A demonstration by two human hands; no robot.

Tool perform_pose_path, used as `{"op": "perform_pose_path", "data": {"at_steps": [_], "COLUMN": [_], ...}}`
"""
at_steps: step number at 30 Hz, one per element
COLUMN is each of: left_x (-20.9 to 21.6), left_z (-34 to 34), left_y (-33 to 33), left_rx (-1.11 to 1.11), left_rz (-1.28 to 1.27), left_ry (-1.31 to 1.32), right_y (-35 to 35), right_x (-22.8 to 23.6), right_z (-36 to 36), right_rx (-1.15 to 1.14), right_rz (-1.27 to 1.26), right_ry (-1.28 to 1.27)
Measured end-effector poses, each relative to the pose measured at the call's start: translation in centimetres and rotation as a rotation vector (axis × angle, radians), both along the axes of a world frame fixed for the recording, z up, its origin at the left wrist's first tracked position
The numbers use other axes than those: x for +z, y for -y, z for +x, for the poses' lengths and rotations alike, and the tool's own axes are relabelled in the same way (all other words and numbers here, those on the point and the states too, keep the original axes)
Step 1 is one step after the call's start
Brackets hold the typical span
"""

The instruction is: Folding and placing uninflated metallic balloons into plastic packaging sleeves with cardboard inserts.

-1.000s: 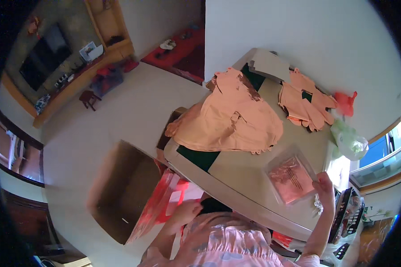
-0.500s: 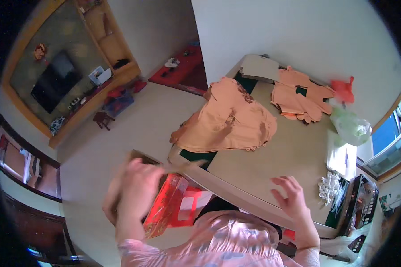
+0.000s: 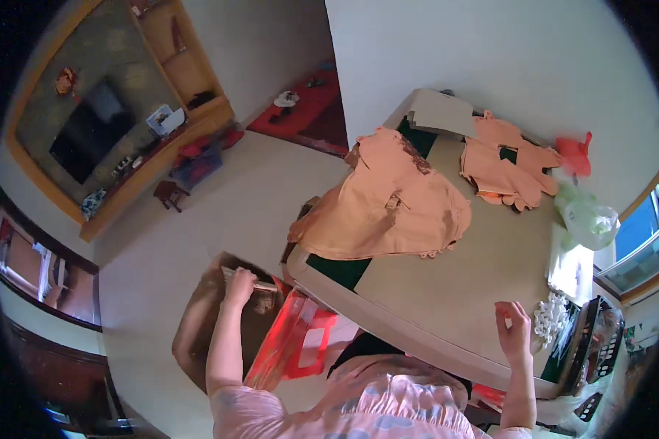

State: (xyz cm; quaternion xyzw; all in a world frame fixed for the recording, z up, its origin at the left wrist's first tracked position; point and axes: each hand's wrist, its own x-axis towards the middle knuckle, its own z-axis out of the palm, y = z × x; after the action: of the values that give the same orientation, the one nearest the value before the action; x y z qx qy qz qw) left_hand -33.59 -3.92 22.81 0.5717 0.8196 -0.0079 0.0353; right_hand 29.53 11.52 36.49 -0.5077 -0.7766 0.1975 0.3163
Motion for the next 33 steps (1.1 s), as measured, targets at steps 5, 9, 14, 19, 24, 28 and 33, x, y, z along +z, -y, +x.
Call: {"op": "perform_pose_path", "data": {"at_steps": [5,9,14,19,24,28,33], "left_x": [-3.8,-6.5,-9.5,-7.8,-1.8,4.1,10.2], "left_z": [-0.7,-0.6,-0.9,0.3,1.4,3.9,15.6], "left_y": [-1.0,-0.5,-0.1,-1.3,-1.4,-3.2,-11.2], "left_rx": [0.064,0.043,0.088,0.321,0.549,0.432,-0.108], "left_rz": [0.147,0.235,0.190,0.037,0.256,0.576,0.899], "left_ry": [-0.005,-0.063,-0.162,-0.156,-0.136,-0.010,0.189], "right_y": [0.3,0.3,-0.4,-0.5,-0.6,-1.3,-3.2], "right_x": [0.1,-0.3,-0.6,-0.9,-1.7,-4.0,-7.4], "right_z": [-0.5,-0.6,-1.6,-1.0,0.0,1.0,1.0], "right_rx": [-0.010,0.008,0.077,0.071,0.062,0.041,0.058], "right_rz": [-0.058,-0.089,-0.111,-0.126,-0.130,-0.167,-0.217], "right_ry": [0.076,0.107,0.065,0.091,0.063,0.025,-0.083]}}
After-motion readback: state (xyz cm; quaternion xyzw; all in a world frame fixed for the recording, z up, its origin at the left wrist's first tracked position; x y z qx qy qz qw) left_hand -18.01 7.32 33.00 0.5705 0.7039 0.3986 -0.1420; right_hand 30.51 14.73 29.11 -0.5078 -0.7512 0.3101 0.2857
